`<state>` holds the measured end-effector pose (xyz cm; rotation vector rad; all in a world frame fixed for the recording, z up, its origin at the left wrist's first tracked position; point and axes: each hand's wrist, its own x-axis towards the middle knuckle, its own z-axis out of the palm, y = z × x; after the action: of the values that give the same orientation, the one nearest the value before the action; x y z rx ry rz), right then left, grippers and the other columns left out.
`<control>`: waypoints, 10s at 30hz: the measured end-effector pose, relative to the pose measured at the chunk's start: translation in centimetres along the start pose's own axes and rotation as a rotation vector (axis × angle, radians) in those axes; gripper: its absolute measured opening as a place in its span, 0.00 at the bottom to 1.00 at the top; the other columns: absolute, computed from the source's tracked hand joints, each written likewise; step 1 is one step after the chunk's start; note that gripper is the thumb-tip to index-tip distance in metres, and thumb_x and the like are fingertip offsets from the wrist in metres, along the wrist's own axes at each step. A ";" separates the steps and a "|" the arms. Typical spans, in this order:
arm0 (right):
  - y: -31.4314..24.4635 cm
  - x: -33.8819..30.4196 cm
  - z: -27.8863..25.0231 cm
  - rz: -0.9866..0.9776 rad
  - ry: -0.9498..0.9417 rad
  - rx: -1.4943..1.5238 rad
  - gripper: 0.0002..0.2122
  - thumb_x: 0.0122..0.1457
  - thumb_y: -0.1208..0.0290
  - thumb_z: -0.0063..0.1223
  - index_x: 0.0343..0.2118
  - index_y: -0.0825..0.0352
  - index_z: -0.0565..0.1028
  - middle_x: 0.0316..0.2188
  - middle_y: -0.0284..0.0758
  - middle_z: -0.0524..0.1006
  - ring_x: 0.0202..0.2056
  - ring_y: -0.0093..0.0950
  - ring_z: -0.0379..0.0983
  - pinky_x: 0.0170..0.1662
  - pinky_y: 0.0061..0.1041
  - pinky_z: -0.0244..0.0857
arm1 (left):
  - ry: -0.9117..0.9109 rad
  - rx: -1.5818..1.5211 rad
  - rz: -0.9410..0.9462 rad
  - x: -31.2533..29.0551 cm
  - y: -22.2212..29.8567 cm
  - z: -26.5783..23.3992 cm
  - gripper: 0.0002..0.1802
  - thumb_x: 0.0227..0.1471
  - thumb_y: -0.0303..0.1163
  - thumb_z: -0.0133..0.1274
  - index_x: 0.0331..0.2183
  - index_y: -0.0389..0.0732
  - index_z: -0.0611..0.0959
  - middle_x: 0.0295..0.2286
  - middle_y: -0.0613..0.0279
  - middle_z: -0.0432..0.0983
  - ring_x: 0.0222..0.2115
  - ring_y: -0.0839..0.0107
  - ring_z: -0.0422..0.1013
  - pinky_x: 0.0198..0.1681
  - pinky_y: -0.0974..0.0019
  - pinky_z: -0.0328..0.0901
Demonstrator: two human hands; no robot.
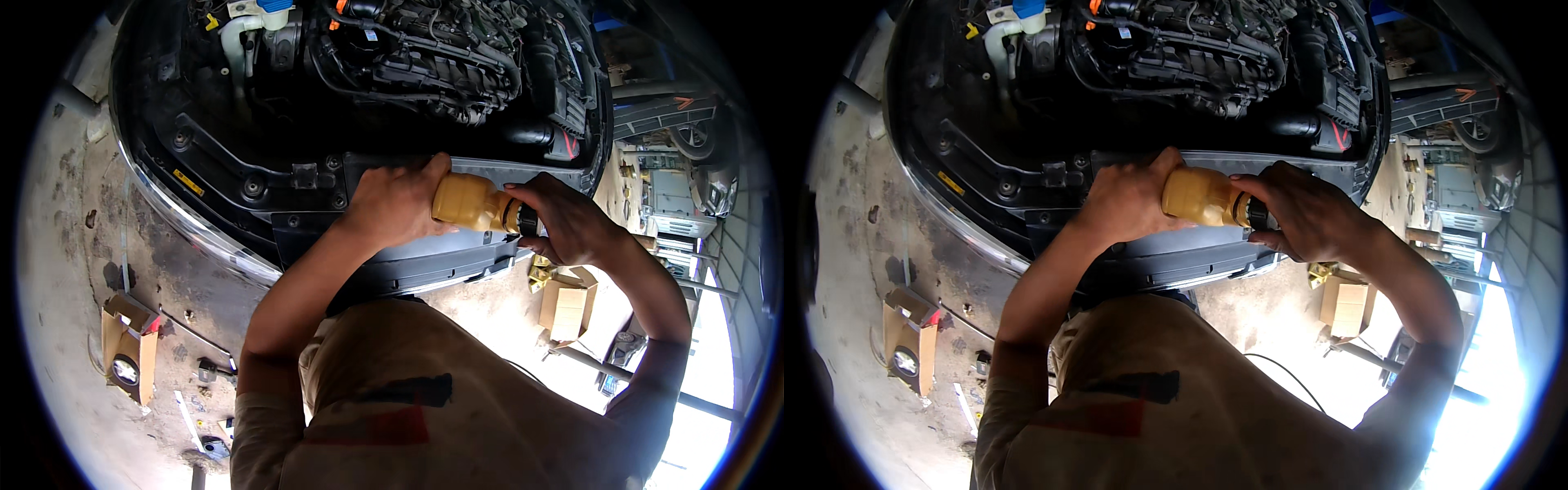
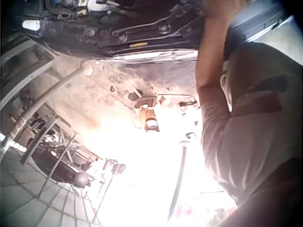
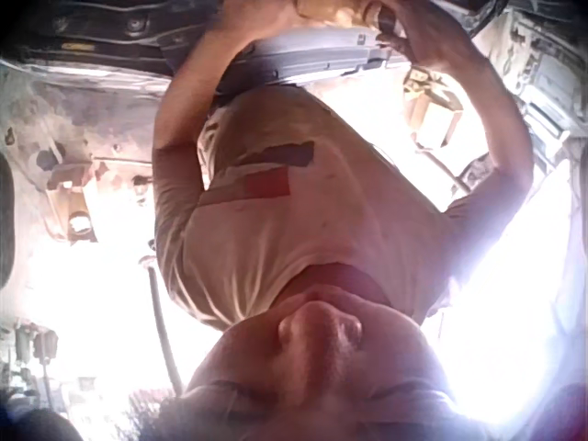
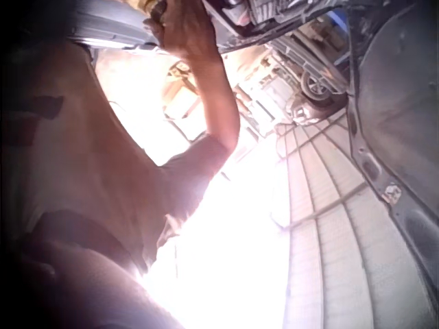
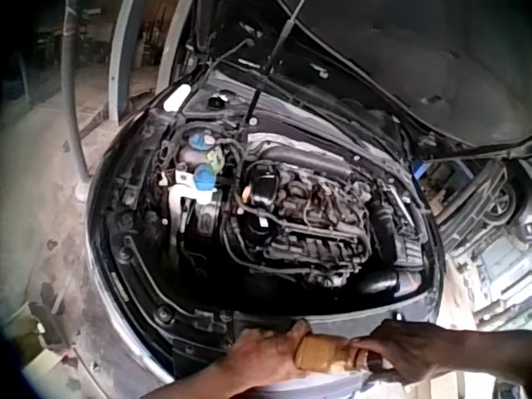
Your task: The person pours engine oil from a yellow container into the engine of a car with the hood open. After pouring, the person uses a cloth to wipe the dipstick and checks the oil level. The person then retrieves a black air intake hose from a cardboard box and installs it into the engine bay.
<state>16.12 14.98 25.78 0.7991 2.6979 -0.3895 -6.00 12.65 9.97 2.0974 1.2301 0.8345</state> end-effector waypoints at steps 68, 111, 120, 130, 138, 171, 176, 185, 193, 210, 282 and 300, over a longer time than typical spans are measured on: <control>-1.0 1.9 2.2 0.000 0.142 -0.151 0.10 0.59 0.63 0.50 0.26 0.64 0.72 0.24 0.34 0.72 0.20 0.24 0.68 0.17 0.21 0.61 | 0.275 -0.032 0.179 0.3 -2.4 3.5 0.37 0.31 0.45 0.70 0.44 0.43 0.74 0.32 0.60 0.78 0.32 0.67 0.77 0.33 0.66 0.73; -1.8 -3.1 3.6 0.111 0.436 2.156 0.24 0.63 0.41 0.23 0.45 0.60 0.59 0.21 0.46 0.70 0.11 0.21 0.52 0.14 0.17 0.48 | 0.123 -0.128 0.142 1.2 -0.6 1.7 0.37 0.21 0.36 0.73 0.38 0.44 0.72 0.30 0.63 0.76 0.30 0.63 0.77 0.32 0.62 0.73; -3.6 -3.5 2.5 0.177 0.353 2.401 0.24 0.63 0.41 0.20 0.46 0.57 0.59 0.18 0.41 0.67 0.07 0.18 0.50 0.08 0.15 0.46 | 0.114 -0.148 0.109 1.2 -0.2 1.5 0.33 0.23 0.35 0.72 0.35 0.45 0.71 0.28 0.63 0.76 0.28 0.64 0.77 0.30 0.63 0.74; -4.2 -3.2 3.3 0.046 0.583 2.346 0.20 0.64 0.44 0.24 0.46 0.54 0.58 0.27 0.39 0.63 0.08 0.14 0.50 0.07 0.12 0.50 | 0.113 -0.162 0.131 1.1 -0.6 2.0 0.34 0.25 0.36 0.71 0.37 0.43 0.71 0.30 0.60 0.76 0.29 0.62 0.77 0.30 0.63 0.74; -3.9 -3.8 3.6 -0.029 0.491 2.318 0.12 0.66 0.51 0.31 0.45 0.51 0.57 0.33 0.43 0.64 0.12 0.16 0.51 0.14 0.14 0.48 | 0.110 -0.160 0.093 1.3 -0.1 1.4 0.34 0.24 0.33 0.71 0.37 0.43 0.72 0.30 0.60 0.76 0.31 0.60 0.76 0.34 0.61 0.73; -0.3 -3.1 0.5 -0.004 0.337 0.262 0.25 0.37 0.88 0.62 0.43 0.72 0.72 0.46 0.46 0.67 0.46 0.38 0.72 0.47 0.32 0.73 | 0.088 -0.063 0.055 0.3 -1.3 1.4 0.38 0.29 0.46 0.70 0.42 0.44 0.71 0.33 0.59 0.77 0.31 0.60 0.77 0.29 0.60 0.71; -0.3 -1.5 1.6 -0.062 0.388 0.295 0.20 0.38 0.87 0.63 0.37 0.66 0.77 0.46 0.41 0.67 0.42 0.30 0.74 0.43 0.27 0.75 | 0.204 -0.092 0.097 0.3 -1.6 2.0 0.35 0.29 0.42 0.70 0.41 0.43 0.73 0.32 0.60 0.77 0.30 0.61 0.77 0.29 0.61 0.71; -0.6 -2.4 2.1 0.024 0.273 0.235 0.12 0.40 0.79 0.68 0.31 0.61 0.81 0.45 0.39 0.68 0.41 0.32 0.73 0.40 0.26 0.73 | 0.230 -0.110 0.094 0.2 -1.8 2.5 0.35 0.30 0.41 0.68 0.43 0.43 0.73 0.32 0.60 0.77 0.33 0.63 0.77 0.31 0.62 0.73; 0.0 -1.2 0.7 -0.010 0.257 0.147 0.22 0.41 0.78 0.68 0.43 0.70 0.74 0.44 0.43 0.72 0.41 0.36 0.74 0.40 0.30 0.73 | 0.156 -0.077 0.096 0.7 -1.8 2.0 0.37 0.30 0.41 0.69 0.45 0.42 0.72 0.33 0.60 0.77 0.36 0.63 0.76 0.35 0.62 0.73; -1.0 0.5 -2.3 -0.045 -0.111 -0.168 0.25 0.45 0.76 0.61 0.50 0.68 0.70 0.37 0.43 0.73 0.36 0.36 0.72 0.30 0.28 0.71 | 0.151 -0.041 0.051 0.5 -1.5 1.9 0.39 0.30 0.42 0.69 0.46 0.42 0.73 0.33 0.58 0.78 0.33 0.62 0.77 0.34 0.61 0.72; 4.5 -2.6 18.7 0.970 1.066 0.380 0.27 0.47 0.70 0.64 0.52 0.63 0.66 0.48 0.39 0.68 0.45 0.34 0.66 0.47 0.36 0.62 | -0.009 -0.037 0.075 1.6 0.2 1.1 0.36 0.23 0.44 0.73 0.37 0.44 0.75 0.32 0.60 0.77 0.30 0.60 0.76 0.32 0.60 0.71; -1.6 -2.5 1.9 0.299 0.532 0.342 0.12 0.47 0.70 0.59 0.34 0.68 0.72 0.20 0.39 0.76 0.25 0.38 0.76 0.29 0.32 0.68 | 0.030 0.042 0.039 1.5 1.4 0.8 0.36 0.24 0.50 0.72 0.32 0.42 0.71 0.28 0.55 0.77 0.30 0.52 0.75 0.31 0.54 0.69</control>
<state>17.61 11.84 25.14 1.5775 2.9446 -0.6525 -4.07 13.24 10.83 2.1559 1.2350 0.8672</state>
